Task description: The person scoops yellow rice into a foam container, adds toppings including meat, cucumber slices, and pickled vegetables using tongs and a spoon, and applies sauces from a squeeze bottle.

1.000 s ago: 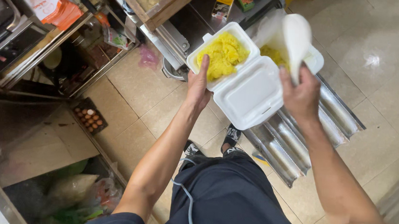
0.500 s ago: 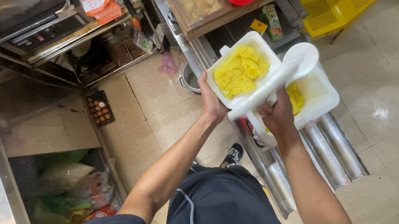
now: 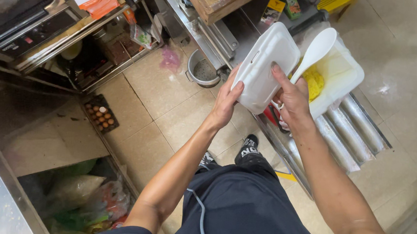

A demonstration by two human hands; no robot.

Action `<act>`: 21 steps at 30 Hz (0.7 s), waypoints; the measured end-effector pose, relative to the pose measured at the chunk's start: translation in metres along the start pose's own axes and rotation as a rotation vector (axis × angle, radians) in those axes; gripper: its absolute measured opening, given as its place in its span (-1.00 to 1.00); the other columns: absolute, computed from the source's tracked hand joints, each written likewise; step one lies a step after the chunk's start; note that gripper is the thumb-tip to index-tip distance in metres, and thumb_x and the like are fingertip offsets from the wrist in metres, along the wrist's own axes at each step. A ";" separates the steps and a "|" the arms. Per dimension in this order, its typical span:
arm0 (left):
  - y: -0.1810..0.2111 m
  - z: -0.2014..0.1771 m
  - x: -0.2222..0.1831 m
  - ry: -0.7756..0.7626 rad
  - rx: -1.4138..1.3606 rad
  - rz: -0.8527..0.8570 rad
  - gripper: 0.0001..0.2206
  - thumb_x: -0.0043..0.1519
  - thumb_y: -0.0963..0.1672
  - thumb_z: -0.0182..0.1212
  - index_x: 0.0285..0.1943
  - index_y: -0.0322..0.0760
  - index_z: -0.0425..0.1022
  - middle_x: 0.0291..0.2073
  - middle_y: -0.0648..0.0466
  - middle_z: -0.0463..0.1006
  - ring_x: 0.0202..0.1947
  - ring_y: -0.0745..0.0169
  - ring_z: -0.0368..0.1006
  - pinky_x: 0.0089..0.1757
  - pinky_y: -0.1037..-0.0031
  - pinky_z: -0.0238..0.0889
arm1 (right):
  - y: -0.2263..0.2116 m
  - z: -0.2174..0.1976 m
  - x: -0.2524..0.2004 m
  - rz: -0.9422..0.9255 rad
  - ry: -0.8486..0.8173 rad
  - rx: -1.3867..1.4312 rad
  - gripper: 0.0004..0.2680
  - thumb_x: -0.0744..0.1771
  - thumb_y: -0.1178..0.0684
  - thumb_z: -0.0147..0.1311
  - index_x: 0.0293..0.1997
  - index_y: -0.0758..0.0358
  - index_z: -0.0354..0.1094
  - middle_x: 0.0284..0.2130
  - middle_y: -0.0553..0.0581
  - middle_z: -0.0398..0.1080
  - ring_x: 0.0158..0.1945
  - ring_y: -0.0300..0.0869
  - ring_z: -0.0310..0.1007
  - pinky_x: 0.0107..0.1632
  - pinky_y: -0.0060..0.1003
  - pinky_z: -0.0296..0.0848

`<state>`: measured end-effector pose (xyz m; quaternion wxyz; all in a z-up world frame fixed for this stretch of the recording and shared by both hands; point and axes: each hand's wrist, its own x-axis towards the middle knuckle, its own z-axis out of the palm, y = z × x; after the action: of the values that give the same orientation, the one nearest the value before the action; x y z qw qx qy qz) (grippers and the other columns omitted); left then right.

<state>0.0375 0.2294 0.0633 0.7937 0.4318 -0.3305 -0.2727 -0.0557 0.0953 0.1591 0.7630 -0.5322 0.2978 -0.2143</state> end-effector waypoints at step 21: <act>0.006 -0.028 0.092 0.323 -0.391 -0.411 -0.44 0.22 -0.10 0.32 0.34 -0.56 0.30 0.10 -0.20 0.55 0.07 0.01 0.54 0.06 0.24 0.44 | 0.070 -0.173 0.246 -0.178 0.193 -0.504 -0.45 0.41 -0.30 0.06 0.44 0.38 0.13 0.16 0.32 0.46 0.04 -0.11 0.50 0.09 -0.16 0.46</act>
<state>0.1174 0.1805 0.0840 0.8322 0.3664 -0.0475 -0.4134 0.0065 -0.1571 -0.0070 0.5529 -0.7063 0.3649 -0.2496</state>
